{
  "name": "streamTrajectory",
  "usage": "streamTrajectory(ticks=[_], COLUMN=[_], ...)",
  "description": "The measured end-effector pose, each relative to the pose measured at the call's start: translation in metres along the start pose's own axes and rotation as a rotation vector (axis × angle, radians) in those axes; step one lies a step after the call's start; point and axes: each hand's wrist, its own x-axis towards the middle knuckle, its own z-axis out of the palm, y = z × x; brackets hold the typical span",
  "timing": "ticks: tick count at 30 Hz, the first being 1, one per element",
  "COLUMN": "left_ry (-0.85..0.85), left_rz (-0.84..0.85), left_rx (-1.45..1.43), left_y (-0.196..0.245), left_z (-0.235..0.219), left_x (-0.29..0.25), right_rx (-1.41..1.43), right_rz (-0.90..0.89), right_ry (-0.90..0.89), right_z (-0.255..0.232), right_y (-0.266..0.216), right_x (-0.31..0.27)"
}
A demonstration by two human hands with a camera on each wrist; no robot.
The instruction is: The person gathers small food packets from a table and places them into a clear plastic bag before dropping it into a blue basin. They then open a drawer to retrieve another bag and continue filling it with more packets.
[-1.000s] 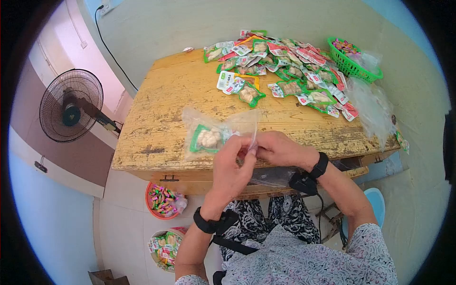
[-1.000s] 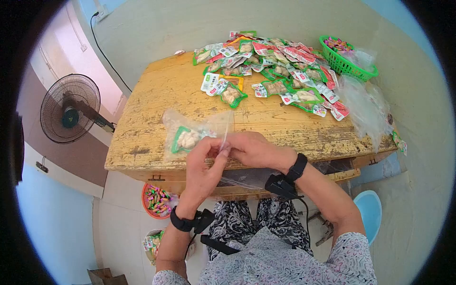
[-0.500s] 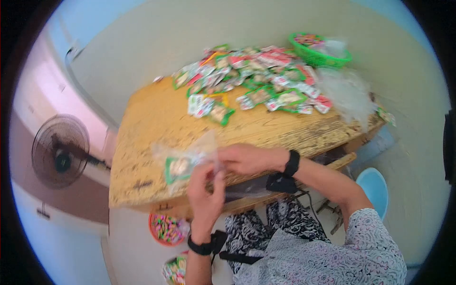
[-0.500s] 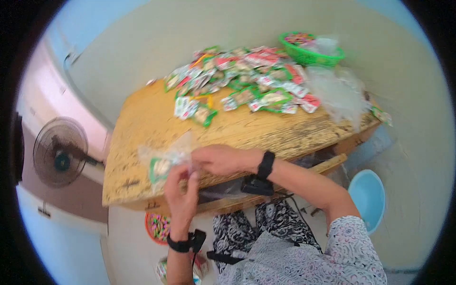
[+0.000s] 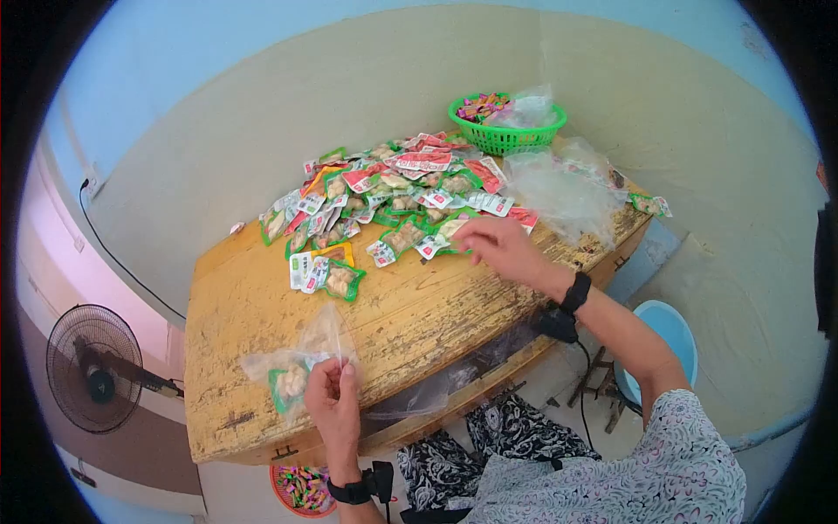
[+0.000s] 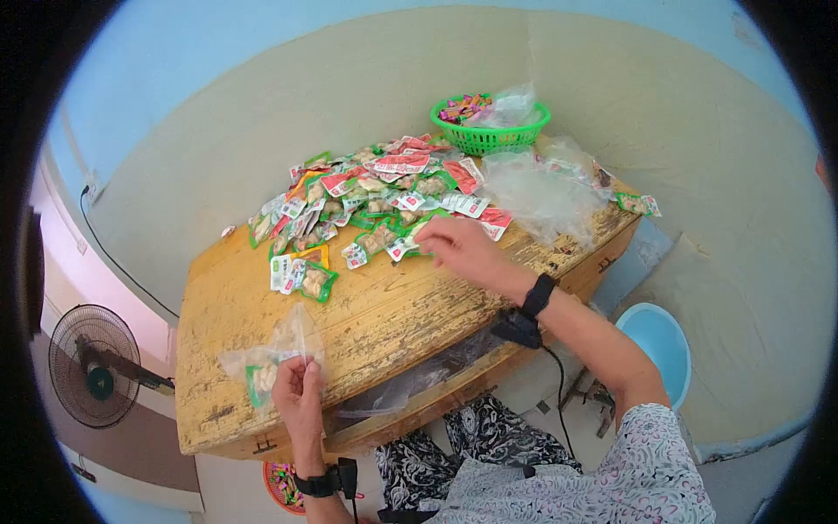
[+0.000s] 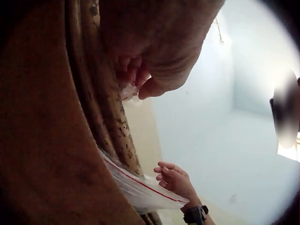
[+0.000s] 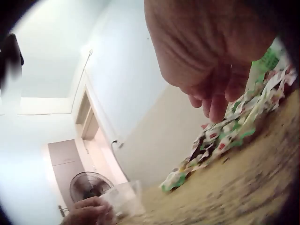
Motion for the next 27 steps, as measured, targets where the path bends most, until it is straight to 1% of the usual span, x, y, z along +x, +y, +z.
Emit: streamTrajectory(ticks=[2, 5, 6, 8, 11, 14, 17, 18, 21, 24, 27], left_ry=[-0.018, -0.025, -0.022, -0.021, -0.031, -0.038, -0.025, -0.03, -0.041, -0.033, -0.035], left_rz=[0.004, -0.03, -0.045, -0.053, -0.036, -0.036, -0.05, -0.051, -0.045, -0.029, -0.03], left_rx=[-0.007, -0.046, -0.066, -0.083, -0.077, -0.069, -0.087, -0.094, -0.093, -0.067, -0.061], left_y=[-0.001, 0.003, 0.005, 0.006, 0.0, -0.003, -0.005, -0.004, -0.006, 0.0, -0.004], left_z=[0.0, -0.001, 0.0, 0.0, 0.0, -0.004, -0.004, -0.003, -0.003, -0.002, -0.002], left_x=[0.002, 0.0, 0.001, 0.002, 0.004, 0.004, 0.006, 0.006, 0.006, 0.007, 0.009], right_rx=[-0.092, -0.347, -0.378, -0.439, -0.599, -0.805, -1.052, -1.098, -1.148, -1.225, -1.069], right_rz=[0.051, -0.003, -0.073, -0.214, -0.299, -0.286, -0.42, -0.408, -0.285, -0.361, -0.363], right_ry=[0.098, 0.141, 0.118, 0.078, -0.087, -0.207, -0.278, -0.252, -0.415, -0.371, -0.213], right_z=[-0.027, -0.046, -0.042, -0.025, 0.011, 0.049, 0.083, 0.093, 0.101, 0.097, 0.089], right_y=[0.016, 0.041, 0.039, 0.034, 0.032, 0.027, 0.033, 0.036, 0.04, 0.035, 0.014], right_x=[0.009, 0.026, 0.033, 0.049, 0.076, 0.095, 0.105, 0.105, 0.114, 0.113, 0.106])
